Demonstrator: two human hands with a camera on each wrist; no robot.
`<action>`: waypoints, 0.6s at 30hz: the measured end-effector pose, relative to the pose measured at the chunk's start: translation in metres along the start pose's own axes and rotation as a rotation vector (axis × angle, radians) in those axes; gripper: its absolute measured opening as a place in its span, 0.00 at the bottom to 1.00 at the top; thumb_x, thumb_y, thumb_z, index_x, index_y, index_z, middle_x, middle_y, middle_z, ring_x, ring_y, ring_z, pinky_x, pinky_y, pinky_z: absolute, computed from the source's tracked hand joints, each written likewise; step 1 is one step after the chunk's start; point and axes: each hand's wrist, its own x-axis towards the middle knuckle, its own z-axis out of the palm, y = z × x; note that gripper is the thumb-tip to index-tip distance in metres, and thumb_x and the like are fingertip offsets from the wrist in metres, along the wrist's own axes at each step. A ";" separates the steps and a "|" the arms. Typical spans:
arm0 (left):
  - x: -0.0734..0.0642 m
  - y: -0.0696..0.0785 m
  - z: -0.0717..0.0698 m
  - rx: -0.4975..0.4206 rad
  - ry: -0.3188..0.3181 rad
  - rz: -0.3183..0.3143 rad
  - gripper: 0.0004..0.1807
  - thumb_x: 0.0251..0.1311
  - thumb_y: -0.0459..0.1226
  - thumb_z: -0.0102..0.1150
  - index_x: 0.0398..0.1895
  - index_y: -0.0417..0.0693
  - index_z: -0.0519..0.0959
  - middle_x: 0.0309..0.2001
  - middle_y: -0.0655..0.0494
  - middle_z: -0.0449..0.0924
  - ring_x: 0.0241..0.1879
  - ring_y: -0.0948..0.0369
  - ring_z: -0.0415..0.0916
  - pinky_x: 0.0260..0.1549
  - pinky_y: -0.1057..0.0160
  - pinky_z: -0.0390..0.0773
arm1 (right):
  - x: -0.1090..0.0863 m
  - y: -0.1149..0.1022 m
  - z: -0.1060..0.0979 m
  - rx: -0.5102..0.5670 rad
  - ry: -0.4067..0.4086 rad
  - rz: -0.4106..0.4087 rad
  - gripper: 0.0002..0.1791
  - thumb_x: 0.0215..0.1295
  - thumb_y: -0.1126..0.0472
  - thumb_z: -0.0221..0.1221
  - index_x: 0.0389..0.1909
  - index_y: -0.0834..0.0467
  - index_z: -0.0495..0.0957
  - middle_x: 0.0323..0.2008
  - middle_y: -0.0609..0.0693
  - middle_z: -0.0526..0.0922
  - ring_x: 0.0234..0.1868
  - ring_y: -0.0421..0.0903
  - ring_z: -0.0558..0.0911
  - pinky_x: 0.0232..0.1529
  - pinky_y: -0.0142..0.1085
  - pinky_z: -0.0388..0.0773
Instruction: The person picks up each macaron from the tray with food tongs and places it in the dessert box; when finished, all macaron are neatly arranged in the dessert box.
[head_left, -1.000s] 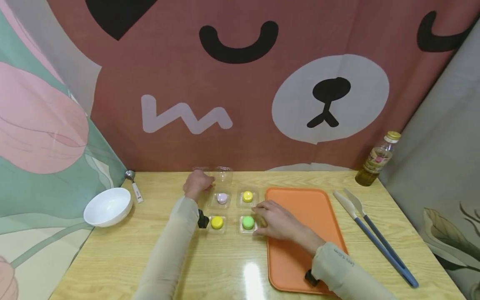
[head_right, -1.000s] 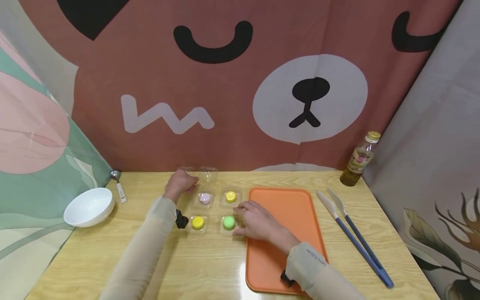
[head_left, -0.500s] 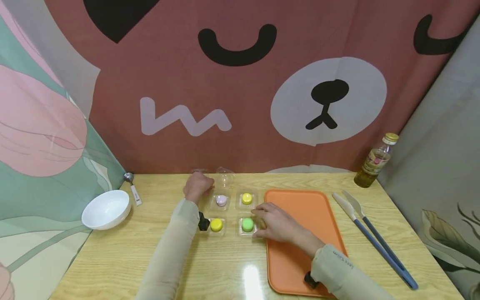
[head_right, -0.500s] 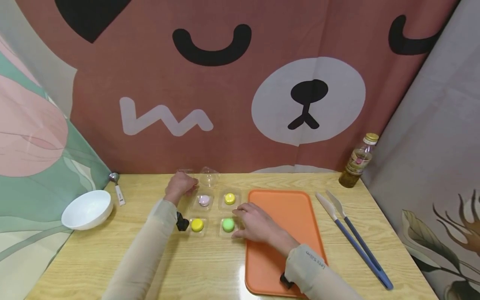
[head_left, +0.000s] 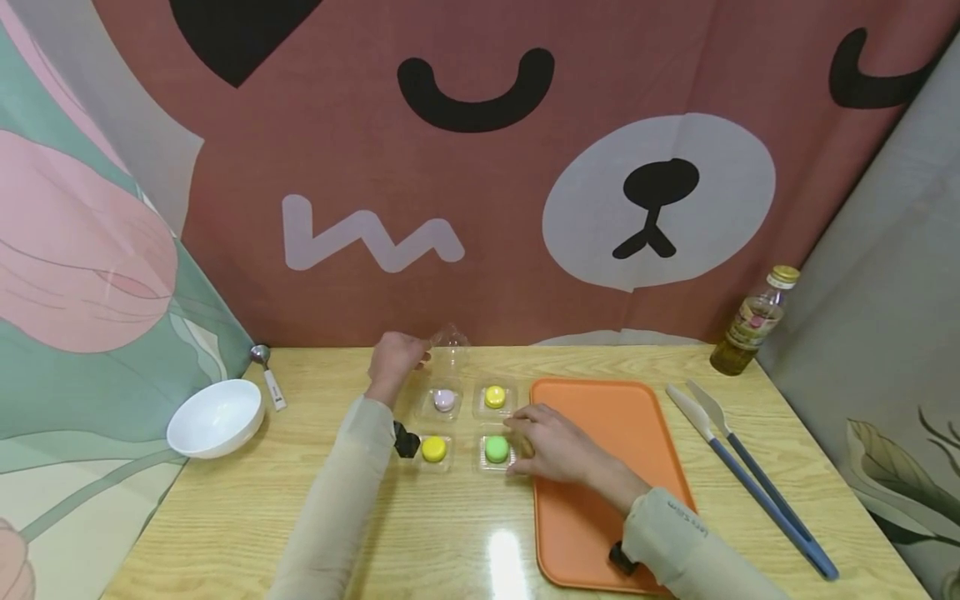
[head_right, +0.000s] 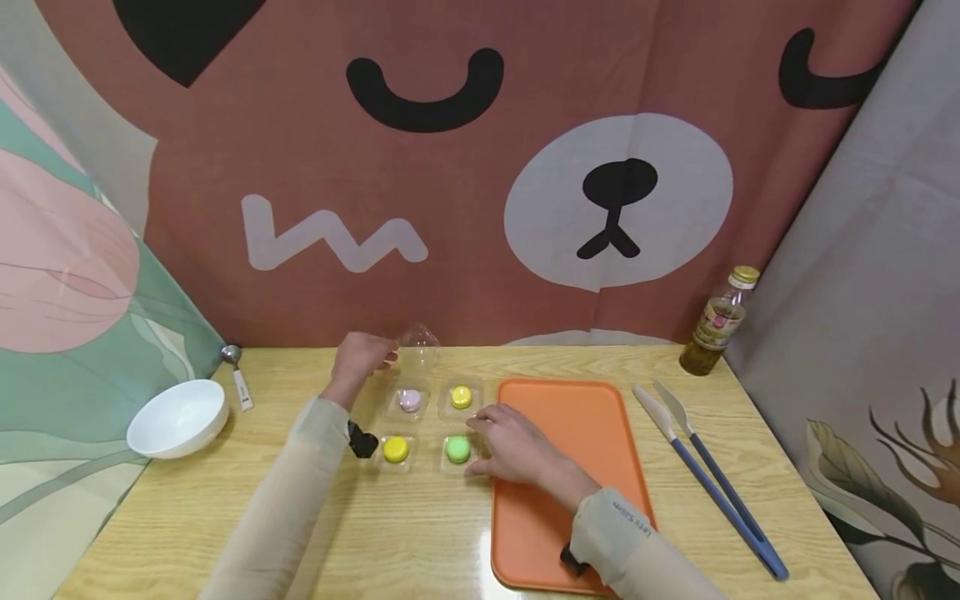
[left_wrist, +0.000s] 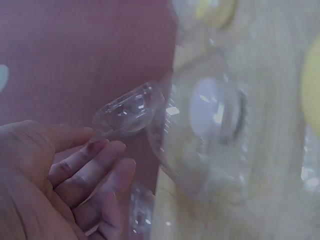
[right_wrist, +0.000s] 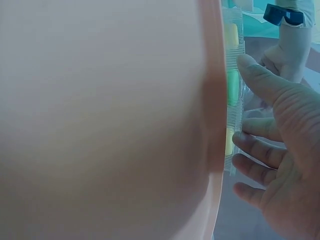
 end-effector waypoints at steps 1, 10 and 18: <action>-0.001 0.002 -0.001 -0.042 -0.011 0.010 0.15 0.65 0.48 0.61 0.43 0.49 0.89 0.40 0.52 0.91 0.41 0.54 0.89 0.44 0.54 0.82 | 0.000 0.000 0.000 0.003 0.000 0.001 0.42 0.54 0.39 0.73 0.65 0.59 0.77 0.60 0.55 0.80 0.61 0.54 0.78 0.65 0.49 0.76; -0.017 0.019 0.001 -0.332 -0.131 0.075 0.14 0.66 0.48 0.64 0.46 0.51 0.88 0.41 0.53 0.91 0.41 0.53 0.89 0.52 0.42 0.81 | 0.000 -0.001 0.002 0.019 -0.014 0.028 0.42 0.55 0.39 0.72 0.66 0.59 0.76 0.62 0.55 0.78 0.63 0.54 0.77 0.66 0.50 0.74; -0.033 0.028 0.005 -0.479 -0.247 0.075 0.16 0.66 0.48 0.65 0.51 0.51 0.85 0.46 0.52 0.90 0.37 0.59 0.89 0.37 0.57 0.79 | -0.001 -0.002 0.000 0.039 -0.012 0.033 0.43 0.55 0.40 0.73 0.66 0.61 0.76 0.62 0.56 0.78 0.63 0.54 0.77 0.66 0.50 0.75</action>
